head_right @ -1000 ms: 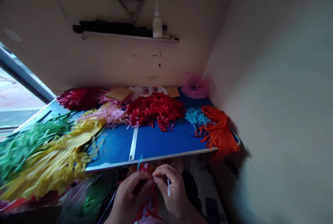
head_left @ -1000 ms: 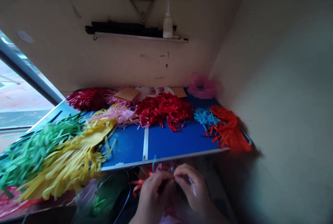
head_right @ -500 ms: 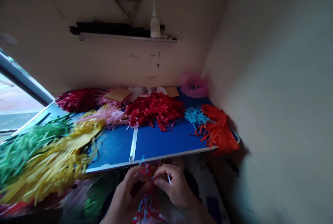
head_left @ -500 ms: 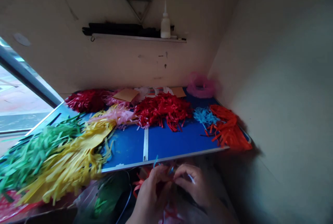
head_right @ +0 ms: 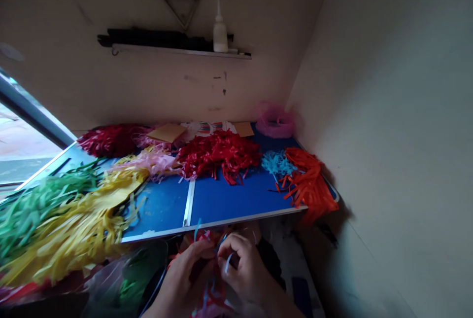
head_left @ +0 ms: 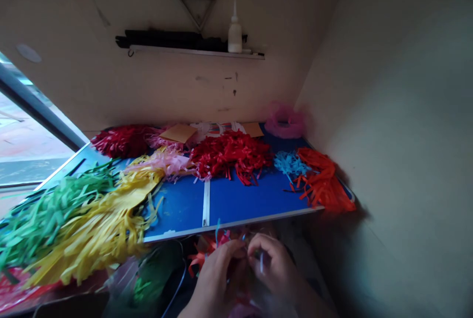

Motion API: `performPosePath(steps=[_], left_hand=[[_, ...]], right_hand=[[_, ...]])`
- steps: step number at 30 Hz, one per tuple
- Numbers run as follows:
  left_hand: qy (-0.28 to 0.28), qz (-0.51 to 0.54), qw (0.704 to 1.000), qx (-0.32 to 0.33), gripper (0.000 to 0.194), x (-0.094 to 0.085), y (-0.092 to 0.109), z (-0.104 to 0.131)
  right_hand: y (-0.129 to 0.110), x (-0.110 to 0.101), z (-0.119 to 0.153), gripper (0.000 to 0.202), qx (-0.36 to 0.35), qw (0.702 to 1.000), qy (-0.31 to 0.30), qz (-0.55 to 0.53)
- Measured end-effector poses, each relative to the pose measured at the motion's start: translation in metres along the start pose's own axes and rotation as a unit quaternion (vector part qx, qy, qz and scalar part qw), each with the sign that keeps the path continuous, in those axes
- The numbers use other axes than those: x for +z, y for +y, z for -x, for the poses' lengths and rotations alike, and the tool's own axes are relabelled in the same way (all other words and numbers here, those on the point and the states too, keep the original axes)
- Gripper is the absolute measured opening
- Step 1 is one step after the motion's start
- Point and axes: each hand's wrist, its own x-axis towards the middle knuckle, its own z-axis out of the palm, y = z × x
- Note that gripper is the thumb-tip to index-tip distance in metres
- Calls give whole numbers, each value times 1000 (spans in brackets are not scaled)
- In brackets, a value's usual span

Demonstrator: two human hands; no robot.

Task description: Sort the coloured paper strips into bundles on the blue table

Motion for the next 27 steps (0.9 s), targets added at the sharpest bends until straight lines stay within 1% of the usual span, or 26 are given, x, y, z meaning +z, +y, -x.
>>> performPosePath(steps=[2,4,6,8,11,13,15,19,21,22,24,26,27], left_hand=[[-9,-1,1000,6,18,-2,4,-2],[-20,-13,1000,7,11,-6,7,-7],[-44,-24,999,8,8,-11,9,-11],[-72,-29,997,14,13,-14,9,-13],[-91,-42,995,30,12,-15,7,-13],[-82,-59,994,46,12,-14,5,-12],[-72,-73,993,59,11,-12,2,-9],[-78,-80,992,64,10,-12,-3,-8],[-79,-110,987,89,7,-12,-2,-10],[-68,-139,982,111,6,-12,-1,-11],[-24,-202,965,165,11,-13,2,-14],[20,-232,950,207,11,-13,6,-17],[23,-235,947,219,12,-15,7,-17]], right_hand=[[1,-1,-1,8,31,999,-8,-30],[1,1,-2,8,48,998,-2,-43],[1,3,-2,8,35,999,26,-28],[1,5,-1,11,11,999,46,-16],[-1,4,-2,13,14,998,9,-53],[-1,2,-2,11,23,997,-7,-74],[-1,-1,-1,9,33,996,3,-82],[1,-5,0,3,107,988,5,-113],[4,-4,0,4,125,985,19,-115],[5,-4,-1,7,125,984,26,-122],[7,-2,-2,14,112,980,23,-164],[7,1,-3,22,101,970,-3,-222],[6,2,-3,25,99,964,-22,-245]])
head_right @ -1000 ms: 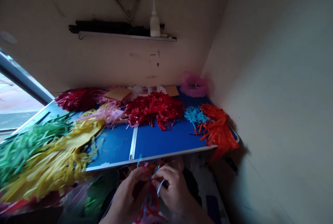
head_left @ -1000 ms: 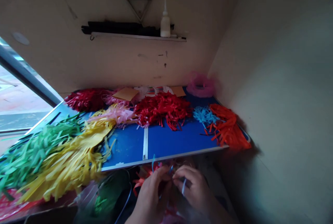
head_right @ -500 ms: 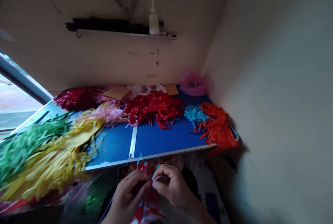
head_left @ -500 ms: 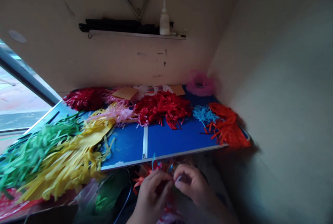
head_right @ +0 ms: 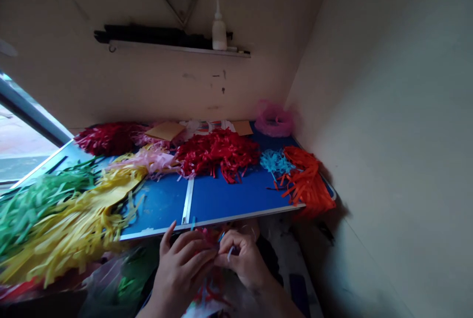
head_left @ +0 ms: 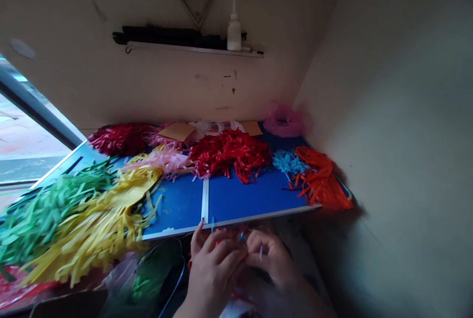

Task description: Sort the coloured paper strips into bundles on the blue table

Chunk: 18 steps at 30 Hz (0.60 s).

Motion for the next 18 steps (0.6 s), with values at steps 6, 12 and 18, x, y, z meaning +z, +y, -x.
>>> performPosePath(steps=[6,12,18], left_hand=[[-77,-30,995,52,17,-8,-7,1],[-64,-7,996,64,11,-14,-12,-4],[-43,26,997,51,16,-10,-16,1]], right_hand=[[-6,5,-2,21,-3,1000,-5,-2],[-17,1,-5,12,-3,999,-5,42],[-22,2,-4,10,-30,991,28,130]])
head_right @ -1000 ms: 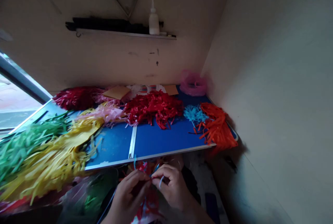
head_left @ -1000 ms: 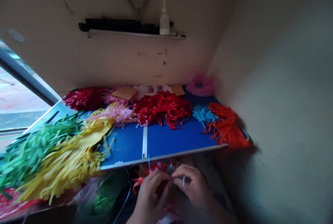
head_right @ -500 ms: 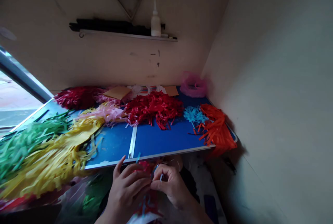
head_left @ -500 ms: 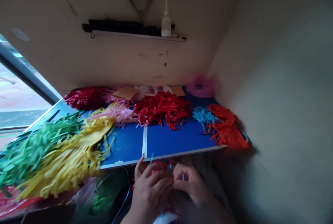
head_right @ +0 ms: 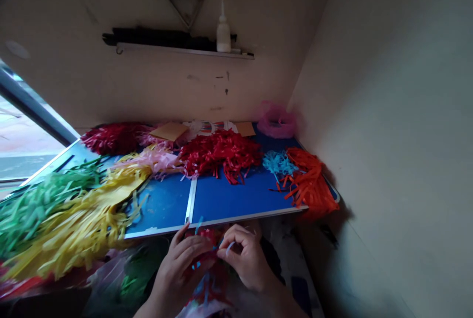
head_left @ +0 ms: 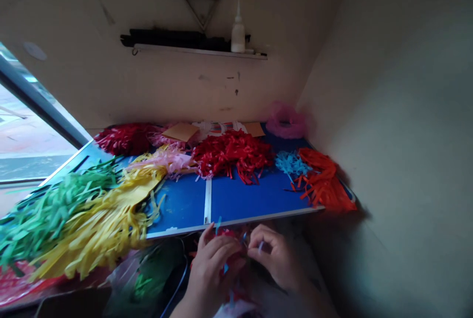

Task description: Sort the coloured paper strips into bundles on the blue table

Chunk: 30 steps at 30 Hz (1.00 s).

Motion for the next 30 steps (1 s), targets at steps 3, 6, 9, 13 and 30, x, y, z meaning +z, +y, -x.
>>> performPosePath(steps=[3,6,9,13,30], left_hand=[[37,33,999,10,17,6,2,2],[34,44,998,-8,15,11,3,4],[33,55,997,-33,14,14,4,7],[22,91,991,-96,11,16,4,12],[-8,326,863,-385,22,19,10,12]], right_hand=[[3,4,2,10,-21,1000,15,14],[6,7,5,11,-35,999,27,19],[10,8,8,10,-46,998,34,27],[14,8,7,9,-50,998,34,24],[13,9,4,10,-60,998,2,-15]])
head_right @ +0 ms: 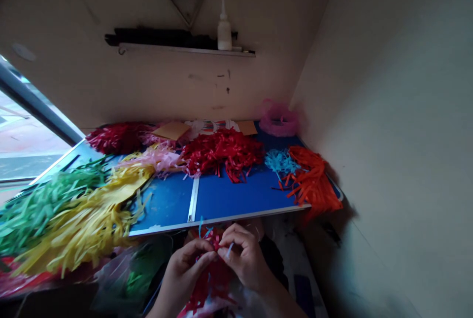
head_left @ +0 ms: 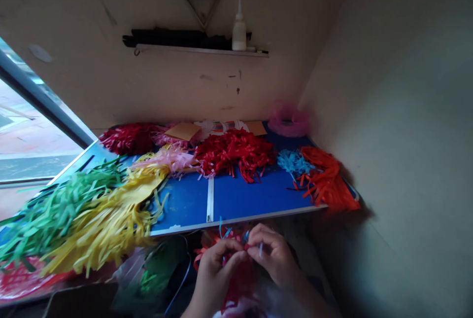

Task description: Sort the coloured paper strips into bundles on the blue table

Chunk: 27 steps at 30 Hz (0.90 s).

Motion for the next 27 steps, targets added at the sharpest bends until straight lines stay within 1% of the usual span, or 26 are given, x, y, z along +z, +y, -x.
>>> performPosePath(steps=[4,8,10,12,15,19,22,24,27], left_hand=[[-10,-47,999,27,26,1,-2,1],[-25,-104,991,84,20,2,-5,3],[-22,-105,989,104,18,3,-5,3],[-17,-84,991,107,15,4,-5,3],[-14,-55,994,94,12,5,-4,2],[-1,-42,996,76,12,5,-3,1],[-10,-35,998,58,12,6,-3,0],[-30,-8,999,29,13,7,-5,0],[-56,99,992,-62,24,7,-11,-2]], right_hand=[[-1,-1,-2,10,-4,1000,-1,18],[2,2,-5,16,-7,1000,16,24],[4,4,-5,17,-6,999,31,32],[5,7,-4,15,-10,997,55,51],[5,9,-2,13,-13,994,78,75],[5,8,-1,13,-6,990,75,116],[7,8,-1,15,-4,989,69,133],[11,9,-2,17,8,990,63,123],[20,9,-5,21,60,996,35,64]])
